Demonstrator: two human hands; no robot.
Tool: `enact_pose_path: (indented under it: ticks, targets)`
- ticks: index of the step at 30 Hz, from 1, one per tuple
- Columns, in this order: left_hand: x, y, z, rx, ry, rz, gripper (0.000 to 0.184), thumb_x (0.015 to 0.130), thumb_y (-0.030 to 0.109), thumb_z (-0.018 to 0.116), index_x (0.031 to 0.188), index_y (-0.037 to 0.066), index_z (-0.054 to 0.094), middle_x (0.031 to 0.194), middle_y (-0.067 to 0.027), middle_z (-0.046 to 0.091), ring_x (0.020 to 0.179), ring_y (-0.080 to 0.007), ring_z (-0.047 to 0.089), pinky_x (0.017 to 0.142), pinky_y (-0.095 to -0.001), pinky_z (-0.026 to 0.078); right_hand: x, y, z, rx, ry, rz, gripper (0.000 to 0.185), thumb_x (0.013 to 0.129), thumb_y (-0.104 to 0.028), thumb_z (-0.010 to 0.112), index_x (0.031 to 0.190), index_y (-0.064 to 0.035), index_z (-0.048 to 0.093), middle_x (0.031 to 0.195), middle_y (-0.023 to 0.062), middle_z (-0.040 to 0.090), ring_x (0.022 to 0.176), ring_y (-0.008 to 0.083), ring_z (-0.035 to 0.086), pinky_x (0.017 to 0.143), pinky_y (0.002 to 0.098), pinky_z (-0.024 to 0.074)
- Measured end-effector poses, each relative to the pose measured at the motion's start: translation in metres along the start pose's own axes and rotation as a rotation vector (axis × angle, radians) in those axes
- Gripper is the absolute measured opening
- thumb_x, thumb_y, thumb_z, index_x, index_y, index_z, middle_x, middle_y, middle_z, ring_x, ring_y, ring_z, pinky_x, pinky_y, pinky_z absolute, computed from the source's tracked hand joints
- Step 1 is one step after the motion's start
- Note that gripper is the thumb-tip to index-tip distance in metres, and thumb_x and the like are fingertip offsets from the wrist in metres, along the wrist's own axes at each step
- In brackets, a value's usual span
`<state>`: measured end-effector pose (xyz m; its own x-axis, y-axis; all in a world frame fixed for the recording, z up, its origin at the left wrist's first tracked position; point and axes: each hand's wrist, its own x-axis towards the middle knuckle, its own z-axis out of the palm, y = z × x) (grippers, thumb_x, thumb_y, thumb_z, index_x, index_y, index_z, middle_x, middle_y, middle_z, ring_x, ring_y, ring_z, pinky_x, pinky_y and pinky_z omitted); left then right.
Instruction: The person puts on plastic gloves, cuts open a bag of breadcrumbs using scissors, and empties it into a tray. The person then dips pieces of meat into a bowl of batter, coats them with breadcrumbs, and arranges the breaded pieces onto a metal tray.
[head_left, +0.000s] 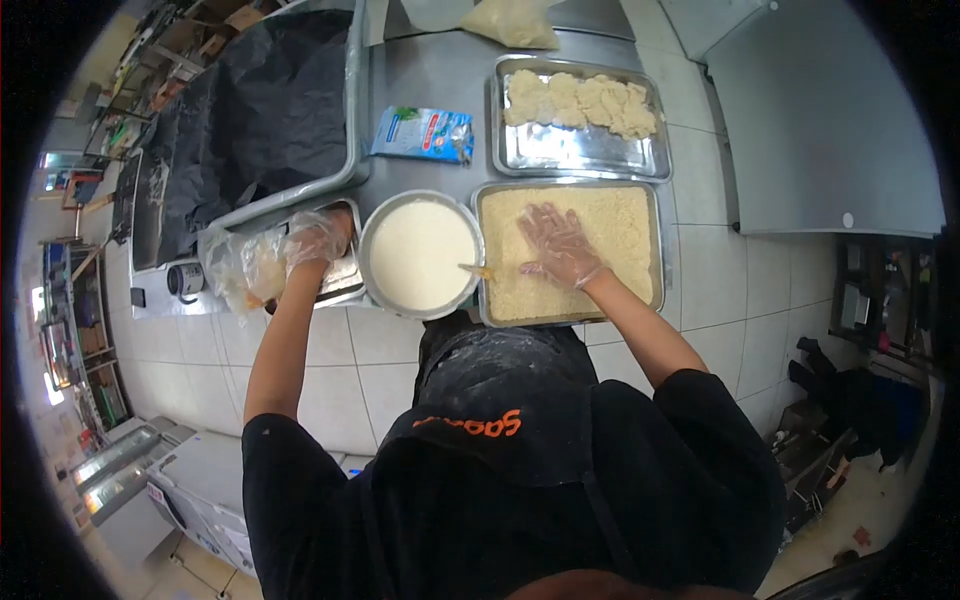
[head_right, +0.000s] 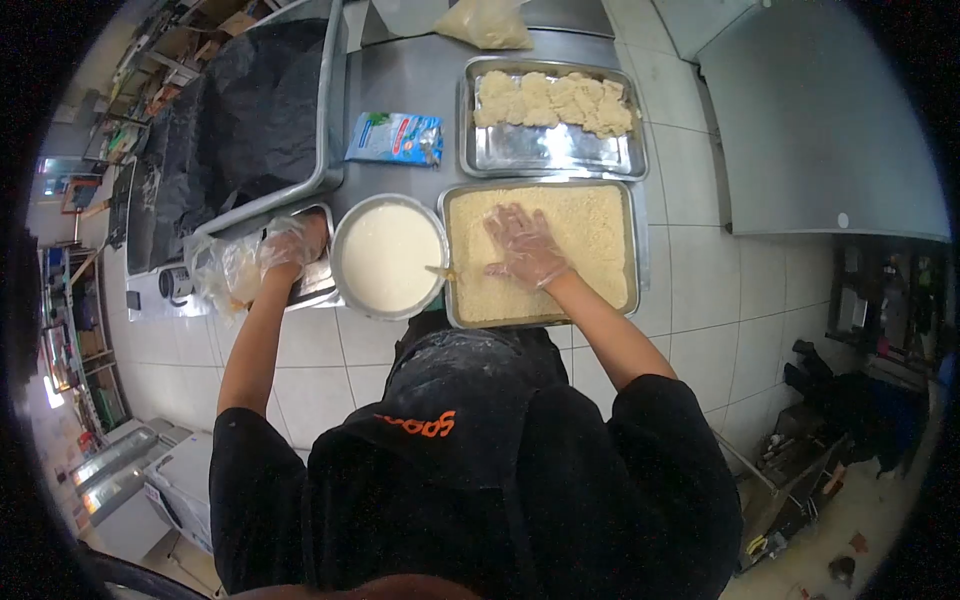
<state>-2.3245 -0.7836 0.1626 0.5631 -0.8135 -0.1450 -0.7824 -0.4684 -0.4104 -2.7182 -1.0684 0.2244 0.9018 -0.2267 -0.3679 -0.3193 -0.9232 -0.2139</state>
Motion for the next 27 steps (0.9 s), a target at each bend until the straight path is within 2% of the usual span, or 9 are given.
enact_pose_path:
  ticks: [3,6,12,15,16,18,21,25,27]
  targets:
    - [0.0,0.009,-0.071,-0.252,-0.418,0.021,0.049,0.094,0.037,0.039,0.115,-0.001,0.062,0.118,-0.0246,0.061,0.114,-0.0421,0.057,0.091,-0.0541,0.046,-0.009,0.01,0.0,-0.006,-0.026,-0.015,0.094,0.079,-0.069,0.052,0.151,-0.0159,0.021,0.158,0.0133,0.012,0.146,0.0342,0.007,0.114,0.0579,0.0077]
    - [-0.007,0.017,-0.11,-0.478,-0.413,-0.387,0.059,0.093,0.043,0.034,0.122,-0.003,0.058,0.123,-0.0251,0.058,0.119,-0.0415,0.053,0.1,-0.0513,0.041,-0.01,0.017,0.007,-0.004,-0.031,0.043,0.088,0.082,-0.067,0.05,0.15,-0.0181,0.023,0.158,0.0115,0.009,0.145,0.0356,0.005,0.112,0.0619,0.0084]
    - [-0.007,0.015,-0.106,-0.427,-0.438,-0.385,0.06,0.091,0.049,0.034,0.12,0.004,0.061,0.129,-0.0243,0.054,0.124,-0.0395,0.049,0.103,-0.046,0.039,0.02,0.079,0.022,0.459,0.041,-0.123,0.086,0.08,-0.064,0.059,0.147,-0.016,0.032,0.15,0.0153,0.034,0.14,0.0321,0.028,0.114,0.0448,0.0236]
    - [-0.003,0.013,-0.073,-0.47,-0.441,-0.33,0.063,0.09,0.051,0.033,0.118,0.001,0.062,0.127,-0.0239,0.055,0.122,-0.0397,0.05,0.102,-0.0452,0.04,0.04,0.077,0.004,0.226,-0.153,-0.044,0.078,0.067,-0.05,0.078,0.129,-0.0084,0.056,0.12,0.0157,0.062,0.095,0.0314,0.064,0.084,0.0424,0.0516]
    - [0.001,0.01,-0.062,-0.487,-0.4,-0.329,0.067,0.09,0.052,0.031,0.117,0.0,0.062,0.127,-0.0243,0.055,0.121,-0.0404,0.051,0.102,-0.0455,0.04,0.049,0.075,0.0,0.231,-0.144,-0.042,0.078,0.067,-0.05,0.078,0.129,-0.0084,0.056,0.12,0.0157,0.062,0.095,0.0314,0.064,0.084,0.0424,0.0516]
    - [-0.015,0.012,-0.107,-0.435,-0.413,-0.37,0.061,0.09,0.049,0.036,0.117,0.002,0.063,0.126,-0.023,0.057,0.121,-0.0386,0.052,0.1,-0.0446,0.042,0.063,0.069,-0.01,0.36,-0.701,0.006,0.056,0.068,-0.04,0.08,0.11,-0.0054,0.068,0.106,0.0186,0.066,0.08,0.0303,0.064,0.072,0.0422,0.0531]
    - [-0.015,-0.008,-0.046,-0.375,-0.426,-0.347,0.037,0.088,0.029,0.052,0.112,0.005,0.067,0.122,-0.0192,0.06,0.116,-0.0335,0.057,0.096,-0.0414,0.047,0.047,0.051,-0.013,0.362,-0.655,0.118,0.041,0.063,-0.031,0.082,0.092,-0.0027,0.073,0.094,0.0211,0.068,0.075,0.0303,0.062,0.069,0.0436,0.0518]
    - [-0.015,-0.016,-0.017,-0.25,-0.495,-0.274,0.055,0.086,0.046,0.054,0.121,0.004,0.061,0.128,-0.0197,0.057,0.119,-0.0325,0.055,0.098,-0.0408,0.044,0.023,0.055,-0.021,0.283,-0.518,-0.023,0.044,0.067,-0.02,0.076,0.106,-0.001,0.067,0.1,0.0216,0.066,0.084,0.032,0.064,0.071,0.0437,0.052]
    - [-0.02,-0.019,-0.017,-0.368,-0.409,-0.28,0.051,0.086,0.043,0.056,0.122,0.006,0.06,0.127,-0.0181,0.058,0.118,-0.0337,0.055,0.098,-0.0413,0.045,-0.003,0.052,-0.026,0.174,0.131,-0.196,0.054,0.073,-0.024,0.076,0.12,-0.0064,0.055,0.095,0.0182,0.066,0.089,0.0305,0.063,0.076,0.0414,0.0518]
